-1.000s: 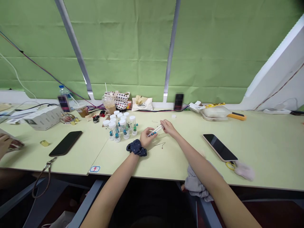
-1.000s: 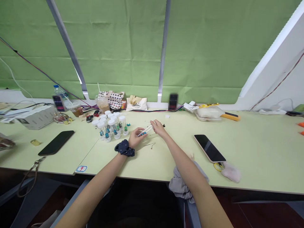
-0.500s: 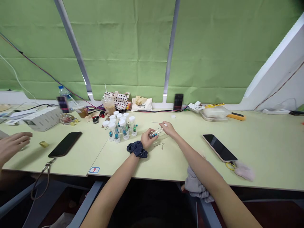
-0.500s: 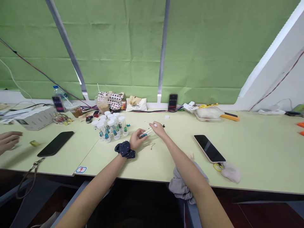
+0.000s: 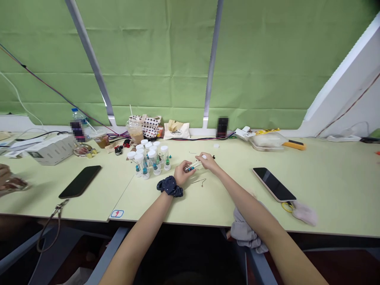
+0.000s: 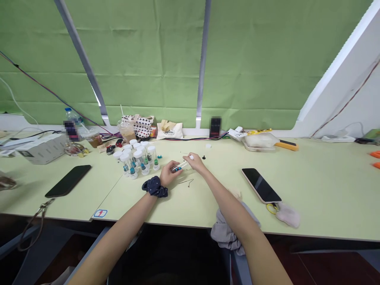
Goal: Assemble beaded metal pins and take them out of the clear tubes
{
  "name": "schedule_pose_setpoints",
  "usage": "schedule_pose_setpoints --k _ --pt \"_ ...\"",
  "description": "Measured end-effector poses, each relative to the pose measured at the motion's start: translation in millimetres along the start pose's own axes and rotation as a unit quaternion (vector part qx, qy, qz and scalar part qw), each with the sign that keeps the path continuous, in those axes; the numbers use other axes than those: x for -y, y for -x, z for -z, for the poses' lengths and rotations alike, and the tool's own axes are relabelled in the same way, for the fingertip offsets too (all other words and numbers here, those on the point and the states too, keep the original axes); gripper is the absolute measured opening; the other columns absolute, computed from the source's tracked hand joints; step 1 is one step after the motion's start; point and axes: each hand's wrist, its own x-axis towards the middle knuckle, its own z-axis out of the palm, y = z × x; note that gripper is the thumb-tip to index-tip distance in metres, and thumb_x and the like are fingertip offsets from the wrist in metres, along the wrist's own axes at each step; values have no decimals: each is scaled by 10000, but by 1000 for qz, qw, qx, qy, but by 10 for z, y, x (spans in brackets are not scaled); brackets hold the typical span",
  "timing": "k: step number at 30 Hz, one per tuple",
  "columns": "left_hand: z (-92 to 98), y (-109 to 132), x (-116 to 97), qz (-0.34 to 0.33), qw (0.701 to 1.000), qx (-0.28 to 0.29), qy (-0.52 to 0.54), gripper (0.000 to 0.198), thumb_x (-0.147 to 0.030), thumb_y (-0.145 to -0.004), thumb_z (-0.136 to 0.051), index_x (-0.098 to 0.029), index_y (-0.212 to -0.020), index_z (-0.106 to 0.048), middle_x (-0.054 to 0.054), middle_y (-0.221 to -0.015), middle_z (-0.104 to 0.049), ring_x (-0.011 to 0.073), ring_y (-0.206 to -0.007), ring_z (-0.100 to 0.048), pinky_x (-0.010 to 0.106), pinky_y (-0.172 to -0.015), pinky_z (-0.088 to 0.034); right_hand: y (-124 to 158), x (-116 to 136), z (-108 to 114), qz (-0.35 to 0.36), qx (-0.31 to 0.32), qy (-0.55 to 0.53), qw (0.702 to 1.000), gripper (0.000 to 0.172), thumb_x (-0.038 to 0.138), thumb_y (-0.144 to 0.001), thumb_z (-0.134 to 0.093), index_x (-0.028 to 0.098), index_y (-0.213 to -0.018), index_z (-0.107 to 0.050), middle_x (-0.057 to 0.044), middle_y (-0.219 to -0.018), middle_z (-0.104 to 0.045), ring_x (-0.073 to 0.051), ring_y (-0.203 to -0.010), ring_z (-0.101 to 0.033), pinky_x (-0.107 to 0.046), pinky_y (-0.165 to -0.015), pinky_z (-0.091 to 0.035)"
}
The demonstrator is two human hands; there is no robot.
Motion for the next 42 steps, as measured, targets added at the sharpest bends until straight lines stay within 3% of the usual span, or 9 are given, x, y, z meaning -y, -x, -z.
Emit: schedule_pose_setpoints --k 8,14,20,28,35,38,42 --pt "31 1 -9 7 1000 9 7 367 -397 -704 -700 -169 -962 -577 -14 -709 -589 103 -583 -506 222 -572 -396 -38 -1 -10 27 15 5 999 215 336 -691 -556 205 -582 -427 74 -450 -380 -89 -423 -350 -209 -426 -262" --pt "33 -9 40 -6 1000 -1 -19 352 -381 -716 -696 -181 -977 -572 -6 -745 -600 107 -598 -506 230 -582 -402 -1 32 -31 -22 34 -59 997 166 319 -708 -541 218 -642 -428 77 -434 -356 -93 -391 -346 -199 -379 -260" --pt "33 -14 57 -5 1000 -9 -20 353 -386 -720 -694 -183 -982 -575 3 -765 -609 114 -610 -519 240 -589 -415 54 63 -56 -31 65 -107 992 251 402 -726 -588 226 -686 -414 88 -392 -374 -89 -322 -346 -188 -320 -220" --pt "14 2 -12 -1 1000 1 -14 366 -406 -720 -687 -180 -986 -575 0 -773 -611 117 -614 -519 238 -595 -402 36 85 -83 16 -13 -39 999 226 349 -668 -583 222 -594 -412 67 -401 -401 -102 -372 -381 -216 -365 -281" --pt "29 16 -59 7 999 -4 -48 357 -415 -733 -666 -203 -1001 -562 -12 -776 -606 119 -589 -507 242 -591 -391 48 107 -77 30 -38 4 999 203 374 -696 -563 214 -619 -464 58 -435 -414 -116 -422 -411 -230 -408 -309" --pt "26 19 -86 -17 993 -4 -118 305 -401 -792 -606 -218 -1031 -556 7 -810 -618 155 -677 -538 278 -673 -410 80 169 -85 61 -29 -18 998 243 422 -706 -608 205 -709 -498 54 -500 -460 -103 -433 -424 -221 -416 -326" --pt "-9 11 -76 -27 972 -46 -229 293 -393 -866 -506 -202 -1086 -535 75 -920 -631 254 -942 -512 367 -823 -374 123 257 -127 103 34 -110 988 362 466 -719 -643 215 -932 -494 45 -656 -537 -88 -453 -475 -204 -408 -359"
